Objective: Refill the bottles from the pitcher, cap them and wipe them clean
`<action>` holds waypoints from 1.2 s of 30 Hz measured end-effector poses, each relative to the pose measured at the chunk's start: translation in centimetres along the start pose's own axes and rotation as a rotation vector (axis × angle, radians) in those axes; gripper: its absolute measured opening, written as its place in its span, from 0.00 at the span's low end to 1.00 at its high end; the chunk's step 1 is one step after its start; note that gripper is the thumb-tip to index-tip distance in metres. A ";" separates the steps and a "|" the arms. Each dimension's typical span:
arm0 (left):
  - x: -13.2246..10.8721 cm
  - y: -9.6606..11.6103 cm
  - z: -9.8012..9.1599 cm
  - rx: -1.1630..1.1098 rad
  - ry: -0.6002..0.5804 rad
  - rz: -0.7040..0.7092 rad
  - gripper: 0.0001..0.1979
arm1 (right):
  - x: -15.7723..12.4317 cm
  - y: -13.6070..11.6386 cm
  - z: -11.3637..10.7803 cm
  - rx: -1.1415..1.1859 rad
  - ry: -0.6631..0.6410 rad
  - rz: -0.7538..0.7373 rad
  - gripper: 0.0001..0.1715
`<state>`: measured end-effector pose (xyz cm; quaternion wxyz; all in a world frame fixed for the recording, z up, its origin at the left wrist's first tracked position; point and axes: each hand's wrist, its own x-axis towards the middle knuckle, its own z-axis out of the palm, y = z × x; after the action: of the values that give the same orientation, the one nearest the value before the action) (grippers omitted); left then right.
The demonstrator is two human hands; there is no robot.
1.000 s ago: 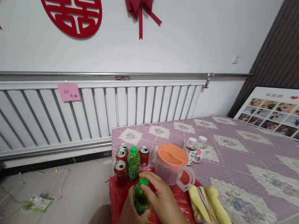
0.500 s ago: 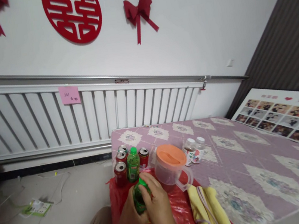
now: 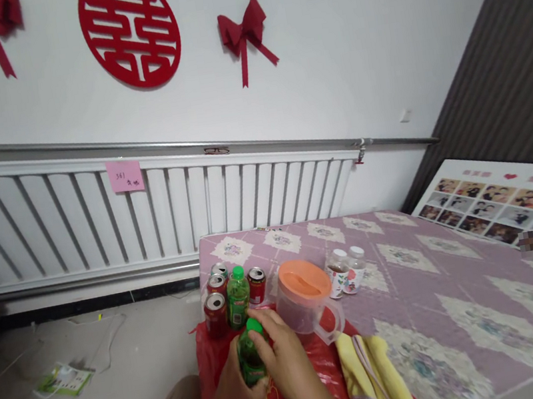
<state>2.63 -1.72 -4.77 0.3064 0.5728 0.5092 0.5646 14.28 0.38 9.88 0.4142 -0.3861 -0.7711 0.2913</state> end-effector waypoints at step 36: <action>0.1 1.4 -0.5 0.028 -0.027 -0.103 0.39 | 3.6 -3.2 -4.1 -0.286 -0.447 -0.200 0.25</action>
<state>2.51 -2.15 -3.35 0.3338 0.5575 0.5419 0.5330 15.40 2.25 15.83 0.2016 -0.2887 -0.9109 0.2150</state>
